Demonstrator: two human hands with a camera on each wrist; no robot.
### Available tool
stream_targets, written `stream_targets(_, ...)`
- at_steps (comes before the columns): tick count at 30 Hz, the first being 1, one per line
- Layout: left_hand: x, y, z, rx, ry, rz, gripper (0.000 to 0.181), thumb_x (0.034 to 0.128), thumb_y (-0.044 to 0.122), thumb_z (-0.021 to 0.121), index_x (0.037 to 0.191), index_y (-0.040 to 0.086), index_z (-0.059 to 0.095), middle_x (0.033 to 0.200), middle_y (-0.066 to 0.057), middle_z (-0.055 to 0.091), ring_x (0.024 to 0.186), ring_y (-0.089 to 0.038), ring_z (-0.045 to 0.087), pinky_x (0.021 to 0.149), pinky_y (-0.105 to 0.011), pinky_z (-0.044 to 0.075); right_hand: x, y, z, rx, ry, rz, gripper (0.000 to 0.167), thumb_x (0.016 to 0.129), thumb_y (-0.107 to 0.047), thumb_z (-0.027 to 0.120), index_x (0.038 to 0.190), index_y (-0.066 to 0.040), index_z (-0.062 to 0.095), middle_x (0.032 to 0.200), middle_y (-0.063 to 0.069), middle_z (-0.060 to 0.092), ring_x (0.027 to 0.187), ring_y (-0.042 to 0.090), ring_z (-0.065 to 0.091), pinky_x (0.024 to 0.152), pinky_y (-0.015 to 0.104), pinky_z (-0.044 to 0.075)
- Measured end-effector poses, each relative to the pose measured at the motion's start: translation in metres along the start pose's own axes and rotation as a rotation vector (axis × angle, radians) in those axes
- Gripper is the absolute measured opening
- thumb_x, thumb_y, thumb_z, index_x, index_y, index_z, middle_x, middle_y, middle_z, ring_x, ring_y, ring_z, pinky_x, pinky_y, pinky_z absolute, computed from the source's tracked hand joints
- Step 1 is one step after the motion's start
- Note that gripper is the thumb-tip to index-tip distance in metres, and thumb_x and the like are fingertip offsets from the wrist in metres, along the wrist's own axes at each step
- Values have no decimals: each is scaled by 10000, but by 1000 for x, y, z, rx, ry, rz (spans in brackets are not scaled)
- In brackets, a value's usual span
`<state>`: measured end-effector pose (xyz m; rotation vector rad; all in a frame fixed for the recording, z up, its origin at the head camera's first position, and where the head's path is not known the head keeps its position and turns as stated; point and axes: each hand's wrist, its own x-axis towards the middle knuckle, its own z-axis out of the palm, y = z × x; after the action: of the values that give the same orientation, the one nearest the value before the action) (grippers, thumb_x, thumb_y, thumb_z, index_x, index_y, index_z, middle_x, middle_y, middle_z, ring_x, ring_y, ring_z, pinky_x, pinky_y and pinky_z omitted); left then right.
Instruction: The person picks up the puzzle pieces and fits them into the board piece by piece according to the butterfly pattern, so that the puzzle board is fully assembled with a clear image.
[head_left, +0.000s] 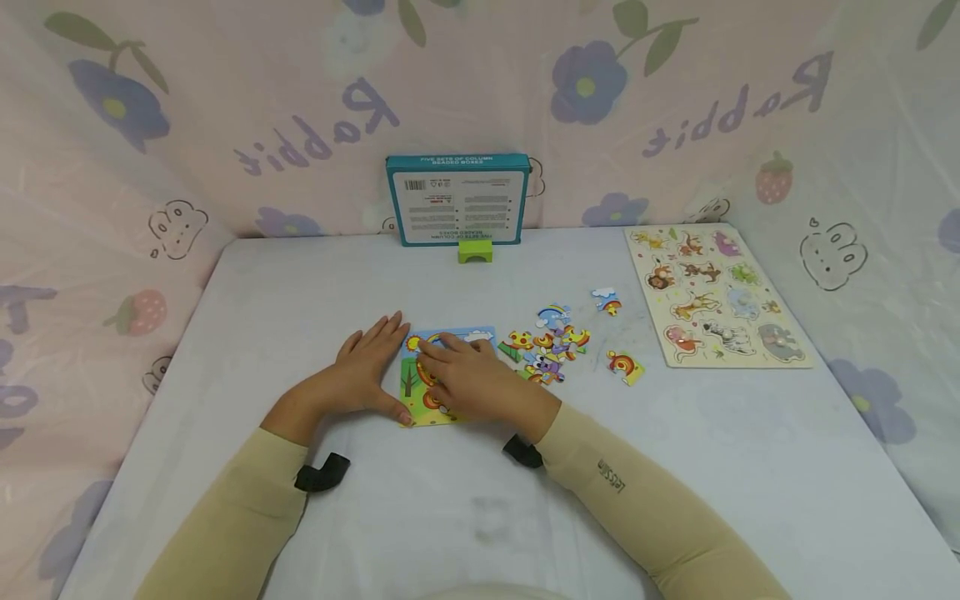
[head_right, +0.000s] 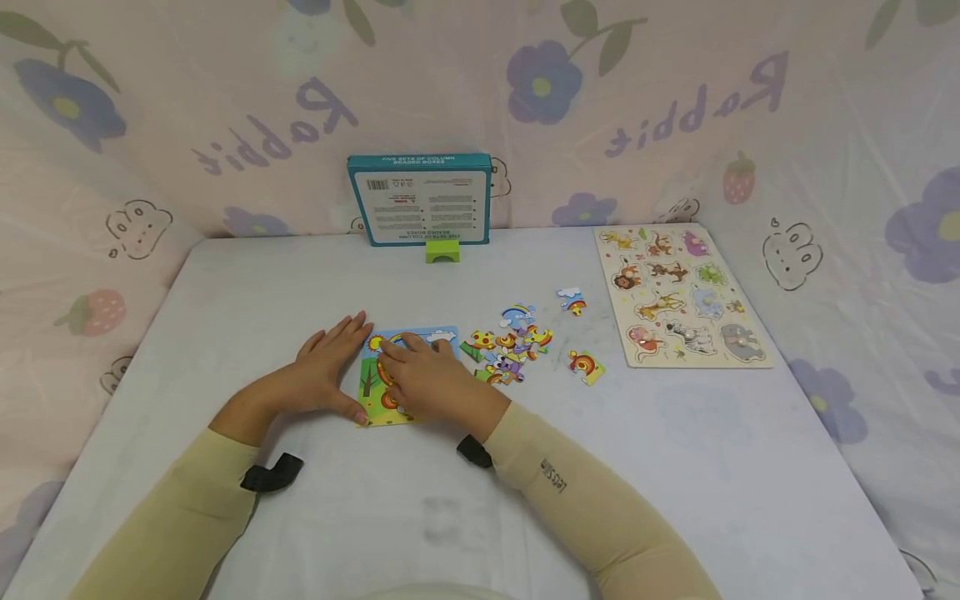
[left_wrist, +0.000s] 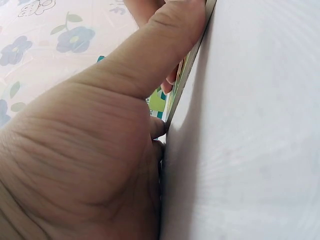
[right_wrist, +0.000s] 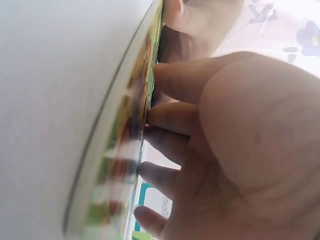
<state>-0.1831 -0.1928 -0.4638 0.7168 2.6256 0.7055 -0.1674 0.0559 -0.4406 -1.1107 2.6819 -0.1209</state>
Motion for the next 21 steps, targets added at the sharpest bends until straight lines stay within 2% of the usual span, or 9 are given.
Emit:
stream_targets(10, 1, -3, -1, 11, 5, -3, 1556, 616, 743, 964, 1740, 26, 161, 1818, -126, -6, 1654, -330, -79, 1253, -657, -52, 1, 6, 3, 80, 18, -22, 622, 1157, -422, 530, 1708, -166, 399, 1784, -18, 257, 1640, 274, 184, 1191, 618, 318)
stream_targets(13, -1, -2, -2, -9, 12, 14, 1546, 627, 733, 966, 1730, -2, 172, 1813, -163, 8, 1652, -366, -70, 1243, -682, -54, 1, 8, 3, 118, 23, -35, 630, 1157, -422, 533, 1714, -168, 383, 1787, -20, 247, 1641, 277, 176, 1193, 628, 302)
stream_targets(18, -2, -4, 1, -23, 23, 24, 1548, 617, 750, 958, 1725, -10, 190, 1810, -174, 24, 1651, -376, -55, 1241, -687, -47, 2, 14, 8, 216, 40, -44, 673, 1150, -451, 539, 1738, -201, 328, 1796, -34, 215, 1643, 254, 158, 1199, 642, 268)
stream_targets(21, 0, -8, 4, -25, 25, 27, 1541, 622, 764, 946, 1730, 3, 192, 1813, -154, 21, 1654, -355, -61, 1247, -674, -48, 3, 21, 13, 317, 76, -40, 710, 1138, -482, 550, 1747, -219, 296, 1800, -33, 200, 1638, 216, 174, 1204, 647, 255)
